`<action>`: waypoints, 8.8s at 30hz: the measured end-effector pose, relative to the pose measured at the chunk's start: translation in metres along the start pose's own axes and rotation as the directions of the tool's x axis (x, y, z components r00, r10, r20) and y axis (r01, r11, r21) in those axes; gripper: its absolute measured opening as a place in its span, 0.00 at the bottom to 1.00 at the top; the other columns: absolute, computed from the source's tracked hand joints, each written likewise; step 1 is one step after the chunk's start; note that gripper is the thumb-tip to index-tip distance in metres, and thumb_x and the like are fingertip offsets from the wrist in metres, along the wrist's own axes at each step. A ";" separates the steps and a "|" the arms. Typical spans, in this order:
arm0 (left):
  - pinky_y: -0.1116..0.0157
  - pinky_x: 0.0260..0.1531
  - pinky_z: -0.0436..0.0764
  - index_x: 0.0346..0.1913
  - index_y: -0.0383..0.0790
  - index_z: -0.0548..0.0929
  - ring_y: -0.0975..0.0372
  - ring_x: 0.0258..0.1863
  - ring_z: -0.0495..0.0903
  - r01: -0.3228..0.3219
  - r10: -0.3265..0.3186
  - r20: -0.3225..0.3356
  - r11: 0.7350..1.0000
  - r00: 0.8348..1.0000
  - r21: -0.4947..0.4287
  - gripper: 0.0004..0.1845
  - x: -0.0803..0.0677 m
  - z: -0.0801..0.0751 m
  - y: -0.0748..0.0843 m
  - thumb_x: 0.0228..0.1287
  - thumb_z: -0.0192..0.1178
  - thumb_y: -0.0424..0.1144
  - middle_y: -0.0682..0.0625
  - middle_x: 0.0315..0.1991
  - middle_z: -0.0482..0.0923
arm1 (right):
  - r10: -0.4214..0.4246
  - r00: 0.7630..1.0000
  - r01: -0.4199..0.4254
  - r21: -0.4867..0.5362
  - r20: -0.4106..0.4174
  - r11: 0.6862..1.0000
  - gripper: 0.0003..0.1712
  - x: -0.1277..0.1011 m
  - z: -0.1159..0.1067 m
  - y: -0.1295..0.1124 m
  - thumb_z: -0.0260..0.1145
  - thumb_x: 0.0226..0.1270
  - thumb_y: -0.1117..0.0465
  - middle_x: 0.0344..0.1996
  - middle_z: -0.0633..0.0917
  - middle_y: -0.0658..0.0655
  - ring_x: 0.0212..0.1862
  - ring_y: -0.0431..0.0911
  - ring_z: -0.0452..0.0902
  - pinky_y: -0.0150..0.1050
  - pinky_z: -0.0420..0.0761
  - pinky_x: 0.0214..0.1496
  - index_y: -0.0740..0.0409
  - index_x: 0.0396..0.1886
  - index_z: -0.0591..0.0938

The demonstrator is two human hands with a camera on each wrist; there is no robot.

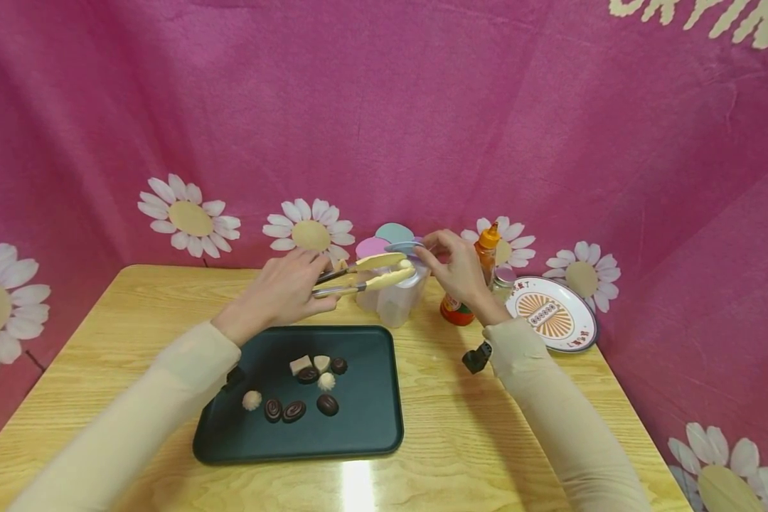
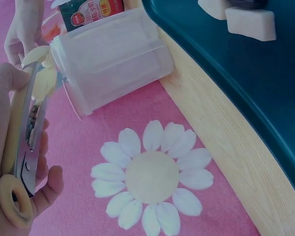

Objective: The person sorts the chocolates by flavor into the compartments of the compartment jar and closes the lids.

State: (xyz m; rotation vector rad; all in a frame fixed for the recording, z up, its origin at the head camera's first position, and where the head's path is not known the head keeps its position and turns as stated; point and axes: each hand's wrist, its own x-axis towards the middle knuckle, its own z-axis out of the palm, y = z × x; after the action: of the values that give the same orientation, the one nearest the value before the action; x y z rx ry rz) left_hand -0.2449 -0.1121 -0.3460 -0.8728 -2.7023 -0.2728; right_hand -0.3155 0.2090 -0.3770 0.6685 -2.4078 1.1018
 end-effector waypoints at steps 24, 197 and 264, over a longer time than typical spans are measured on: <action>0.57 0.32 0.83 0.52 0.36 0.84 0.54 0.39 0.78 0.074 -0.077 0.058 0.996 0.995 0.051 0.27 -0.056 -0.015 -0.010 0.58 0.73 0.54 0.43 0.43 0.85 | -0.031 0.999 0.031 0.003 -0.011 1.000 0.11 0.000 0.000 0.003 0.73 0.72 0.59 0.42 0.90 0.61 0.40 0.51 0.90 0.29 0.85 0.43 0.62 0.45 0.87; 0.57 0.28 0.83 0.45 0.41 0.87 0.57 0.32 0.78 0.081 -0.078 -0.032 0.993 0.996 0.085 0.25 -0.127 -0.016 -0.039 0.49 0.77 0.54 0.47 0.36 0.83 | -0.011 1.000 0.012 -0.026 0.011 1.000 0.11 0.001 -0.001 0.002 0.73 0.72 0.58 0.42 0.91 0.60 0.39 0.50 0.89 0.37 0.87 0.41 0.61 0.46 0.87; 0.69 0.22 0.66 0.39 0.47 0.86 0.68 0.26 0.65 0.086 -0.093 0.087 0.993 0.992 0.086 0.18 -0.178 0.014 -0.062 0.51 0.78 0.52 0.58 0.29 0.73 | -0.020 1.000 0.020 -0.018 0.013 1.000 0.11 0.000 0.000 0.002 0.72 0.72 0.58 0.41 0.91 0.60 0.41 0.51 0.90 0.43 0.89 0.45 0.61 0.46 0.87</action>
State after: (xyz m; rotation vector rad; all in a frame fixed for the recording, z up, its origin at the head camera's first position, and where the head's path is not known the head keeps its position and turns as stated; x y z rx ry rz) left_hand -0.1467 -0.2546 -0.4229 -0.7593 -2.8192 -0.1429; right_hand -0.3168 0.2105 -0.3778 0.6944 -2.4142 1.0702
